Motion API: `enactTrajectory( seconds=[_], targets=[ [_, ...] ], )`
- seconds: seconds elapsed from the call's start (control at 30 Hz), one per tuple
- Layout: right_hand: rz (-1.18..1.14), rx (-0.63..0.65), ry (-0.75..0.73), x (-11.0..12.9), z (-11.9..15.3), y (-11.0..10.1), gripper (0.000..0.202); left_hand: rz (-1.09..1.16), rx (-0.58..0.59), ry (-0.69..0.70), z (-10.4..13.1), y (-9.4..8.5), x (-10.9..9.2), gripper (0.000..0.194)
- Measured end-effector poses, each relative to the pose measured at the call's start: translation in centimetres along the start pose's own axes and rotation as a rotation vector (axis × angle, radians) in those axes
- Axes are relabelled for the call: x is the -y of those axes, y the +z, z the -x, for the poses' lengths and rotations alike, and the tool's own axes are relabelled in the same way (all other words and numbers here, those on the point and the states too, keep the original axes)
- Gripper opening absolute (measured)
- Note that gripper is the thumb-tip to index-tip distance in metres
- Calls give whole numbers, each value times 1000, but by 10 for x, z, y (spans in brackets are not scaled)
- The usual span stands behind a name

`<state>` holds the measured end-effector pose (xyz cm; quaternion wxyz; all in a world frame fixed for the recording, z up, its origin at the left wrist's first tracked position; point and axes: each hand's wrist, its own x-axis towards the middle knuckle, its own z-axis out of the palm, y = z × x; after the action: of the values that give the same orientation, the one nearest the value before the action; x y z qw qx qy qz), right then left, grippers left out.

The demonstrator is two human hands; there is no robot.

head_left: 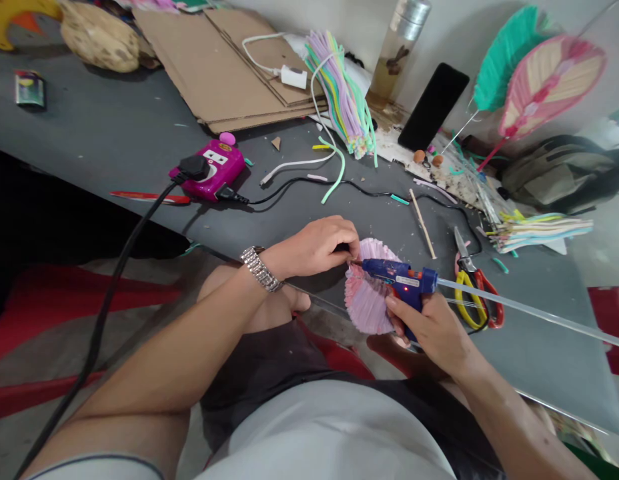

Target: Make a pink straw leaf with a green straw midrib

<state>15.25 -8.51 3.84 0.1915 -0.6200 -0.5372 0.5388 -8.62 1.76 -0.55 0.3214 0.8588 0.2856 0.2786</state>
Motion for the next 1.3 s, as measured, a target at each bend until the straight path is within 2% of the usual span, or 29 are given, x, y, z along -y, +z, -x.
enactTrajectory(
  seconds=[0.33, 1.3],
  targets=[
    [-3, -5, 33, -2, -1, 0, 39, 4, 2, -1, 0, -1, -1, 16],
    [72, -17, 0, -10, -3, -1, 43, 19, 0, -4, 0, 0, 0, 16]
  ],
)
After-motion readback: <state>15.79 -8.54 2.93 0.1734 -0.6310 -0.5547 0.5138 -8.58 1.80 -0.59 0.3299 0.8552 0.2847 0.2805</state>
